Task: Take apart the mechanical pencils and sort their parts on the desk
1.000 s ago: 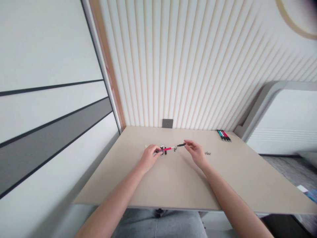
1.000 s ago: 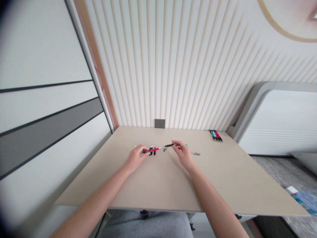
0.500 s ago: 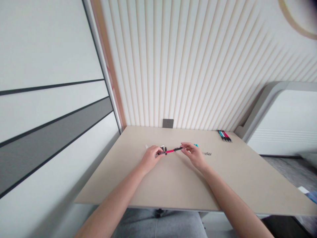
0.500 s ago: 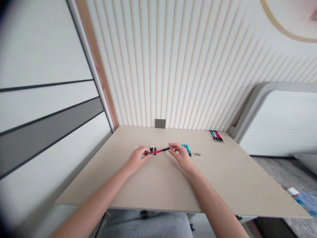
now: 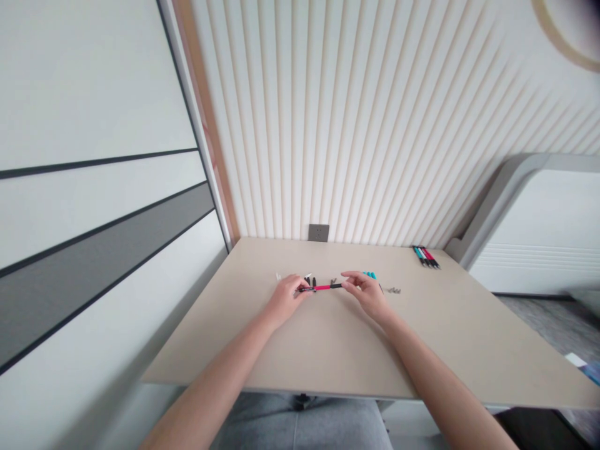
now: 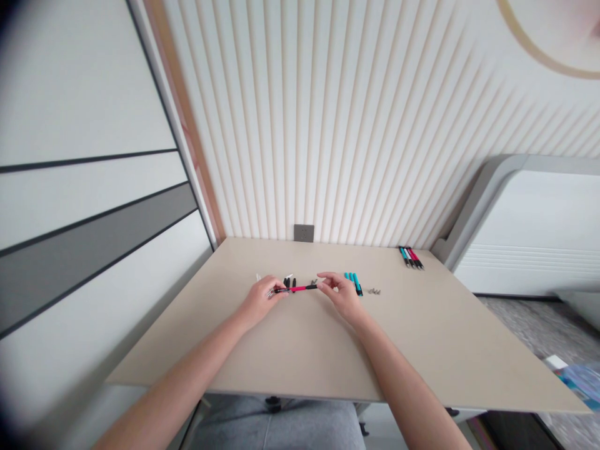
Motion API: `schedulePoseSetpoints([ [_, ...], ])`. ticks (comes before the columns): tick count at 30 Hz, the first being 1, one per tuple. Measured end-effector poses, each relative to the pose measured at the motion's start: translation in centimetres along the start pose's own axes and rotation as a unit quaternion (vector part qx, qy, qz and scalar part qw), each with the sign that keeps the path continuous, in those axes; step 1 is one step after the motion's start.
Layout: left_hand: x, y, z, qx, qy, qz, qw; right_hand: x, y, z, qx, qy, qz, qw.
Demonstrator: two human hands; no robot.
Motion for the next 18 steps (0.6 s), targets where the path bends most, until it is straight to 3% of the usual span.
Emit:
schedulePoseSetpoints([
  [3, -0.03, -0.01, 0.02, -0.004, 0.004, 0.001, 1.0, -0.52, -0.01, -0.16, -0.015, -0.018, -0.003, 1.0],
  [9, 0.2, -0.37, 0.05, 0.002, 0.02, 0.011, 1.0, -0.48, -0.74, -0.13, 0.026, -0.02, -0.033, 0.999],
  [18, 0.02, -0.19, -0.04, -0.018, 0.015, -0.005, 1.0, -1.16, 0.15, -0.42, -0.031, -0.065, -0.098, 0.993],
])
Point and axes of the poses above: each hand's wrist, its own z-axis towards the middle knuckle, its own x-axis out of the back of the hand, y = z × x, the point moved 7 cm from there along z, towards the middle knuckle, and after that the axes turned 3 degrees about -z, right-handed, at the moved point
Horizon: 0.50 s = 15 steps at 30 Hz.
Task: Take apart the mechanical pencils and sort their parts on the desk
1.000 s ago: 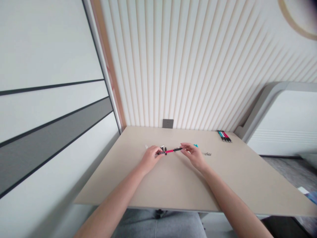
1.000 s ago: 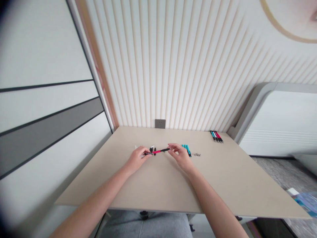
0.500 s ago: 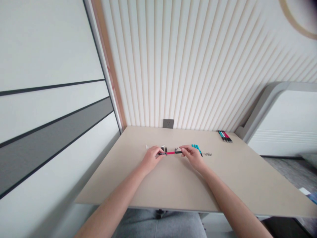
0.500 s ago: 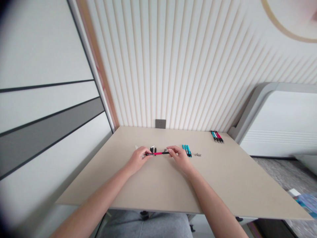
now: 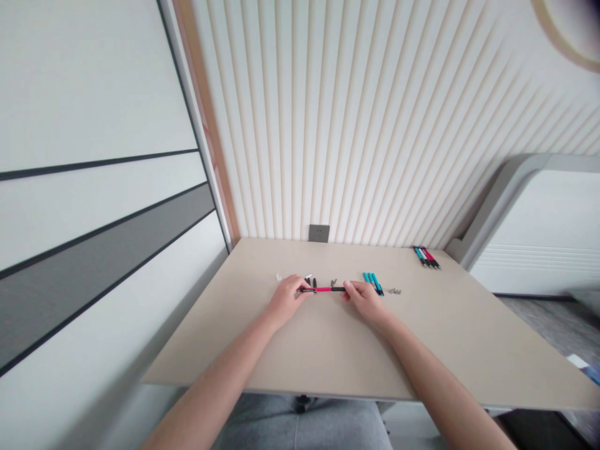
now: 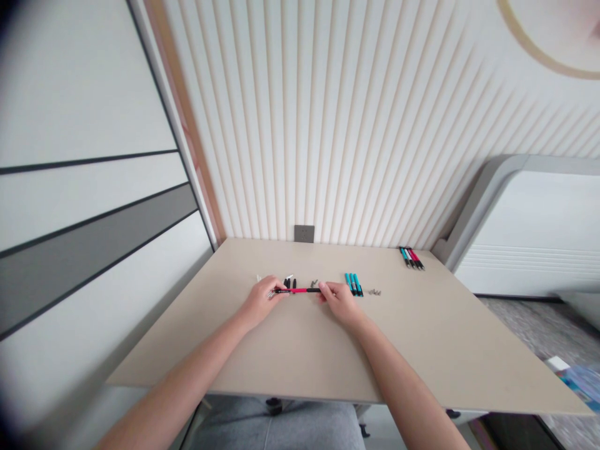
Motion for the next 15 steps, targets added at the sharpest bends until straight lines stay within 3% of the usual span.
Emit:
schedulePoseSetpoints([
  [7, 0.3, -0.3, 0.1, 0.018, 0.013, 0.009, 1.0, 1.1, -1.3, -0.1, 0.072, 0.039, 0.025, 0.996],
  [15, -0.1, -0.1, 0.0, -0.005, 0.001, -0.002, 1.0, 0.4, -0.6, -0.2, 0.017, 0.007, -0.03, 0.999],
])
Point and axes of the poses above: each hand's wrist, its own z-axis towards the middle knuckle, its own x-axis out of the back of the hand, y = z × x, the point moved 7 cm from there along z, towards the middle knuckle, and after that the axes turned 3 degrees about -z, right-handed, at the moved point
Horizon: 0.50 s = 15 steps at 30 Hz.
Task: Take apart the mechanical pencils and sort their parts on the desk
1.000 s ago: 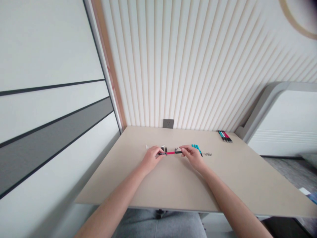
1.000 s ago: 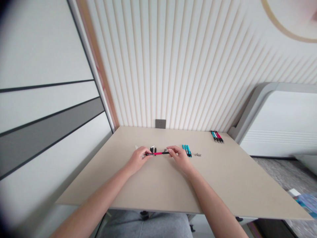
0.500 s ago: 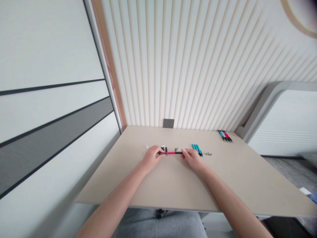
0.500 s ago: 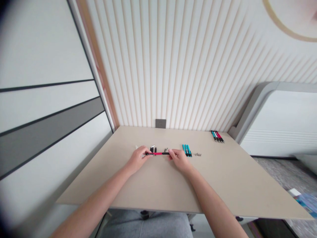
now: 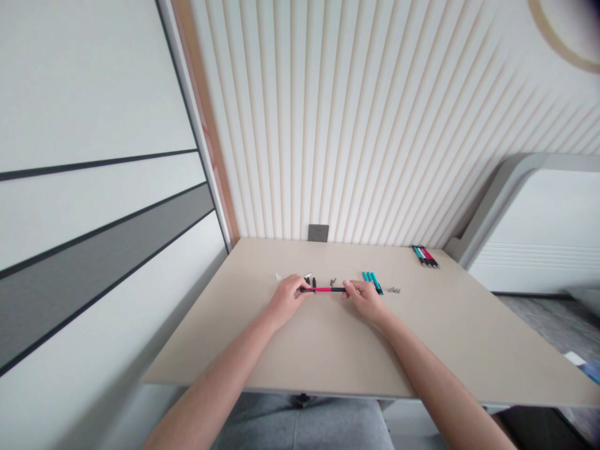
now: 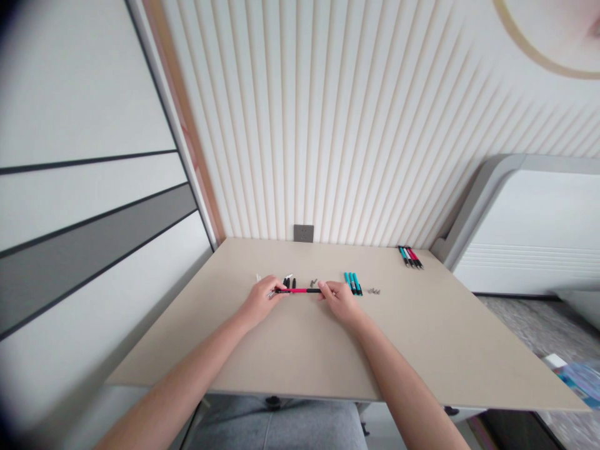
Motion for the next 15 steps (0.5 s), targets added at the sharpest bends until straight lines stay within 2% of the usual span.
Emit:
schedulePoseSetpoints([
  [2, 0.1, -0.1, 0.0, 0.004, 0.003, 0.002, 1.0, 0.2, 0.0, 0.0, 0.003, 0.01, 0.015, 1.0],
  [8, 0.4, -0.2, 0.1, 0.016, 0.01, 0.009, 1.0, 1.1, -1.5, -0.1, 0.07, 0.041, 0.036, 0.996],
  [15, 0.0, 0.2, 0.1, -0.009, -0.003, 0.014, 1.0, 0.3, -0.5, 0.1, 0.032, 0.008, -0.022, 0.999],
])
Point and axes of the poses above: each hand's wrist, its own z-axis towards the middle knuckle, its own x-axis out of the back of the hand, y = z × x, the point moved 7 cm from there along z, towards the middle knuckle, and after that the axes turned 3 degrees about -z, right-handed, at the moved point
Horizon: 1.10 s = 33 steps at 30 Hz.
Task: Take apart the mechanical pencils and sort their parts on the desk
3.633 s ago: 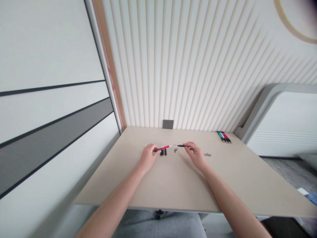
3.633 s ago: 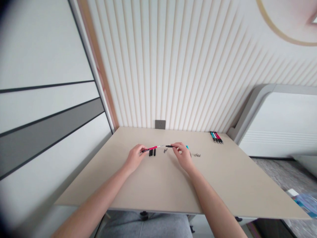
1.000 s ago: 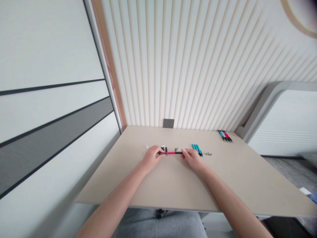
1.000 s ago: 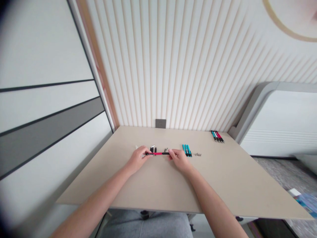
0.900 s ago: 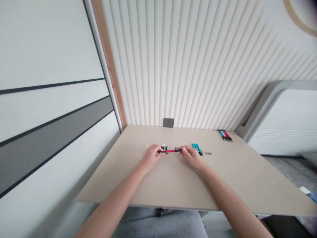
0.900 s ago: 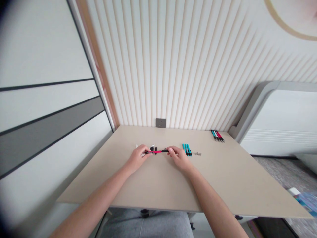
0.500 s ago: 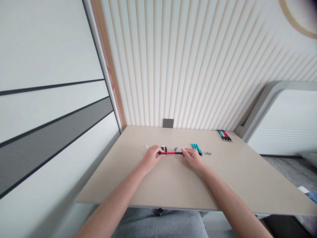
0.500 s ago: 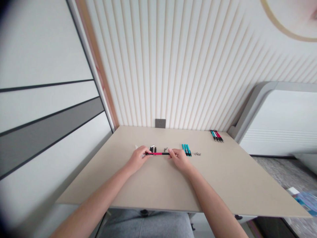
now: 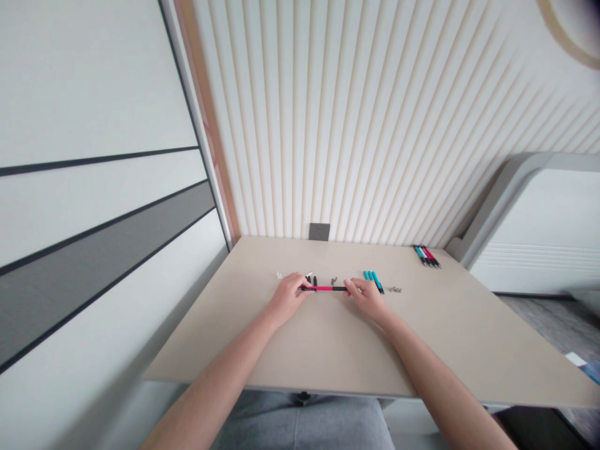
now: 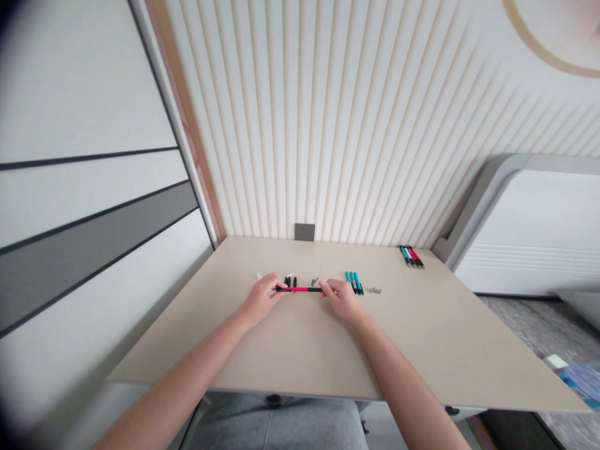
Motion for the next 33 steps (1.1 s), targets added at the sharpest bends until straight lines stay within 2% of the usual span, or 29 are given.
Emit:
schedulePoseSetpoints([
  [7, 0.3, -0.2, 0.0, 0.017, 0.018, -0.013, 1.0, 0.6, -0.9, -0.1, 0.045, 0.03, 0.038, 0.998],
  [15, 0.0, -0.1, 0.1, 0.009, 0.0, 0.001, 1.0, -0.2, -0.4, 0.0, 0.01, -0.012, -0.004, 1.0],
  [22, 0.2, -0.3, 0.0, 0.02, 0.015, -0.009, 1.0, 0.4, -1.3, -0.1, 0.056, 0.03, 0.026, 0.998],
  [27, -0.2, -0.5, 0.0, 0.028, -0.005, -0.004, 1.0, 0.7, -1.2, 0.0, 0.052, 0.046, 0.022, 0.997],
  [33, -0.2, -0.2, -0.1, 0.001, -0.016, -0.005, 1.0, 1.1, -0.6, 0.0, 0.052, 0.078, 0.025, 0.995],
])
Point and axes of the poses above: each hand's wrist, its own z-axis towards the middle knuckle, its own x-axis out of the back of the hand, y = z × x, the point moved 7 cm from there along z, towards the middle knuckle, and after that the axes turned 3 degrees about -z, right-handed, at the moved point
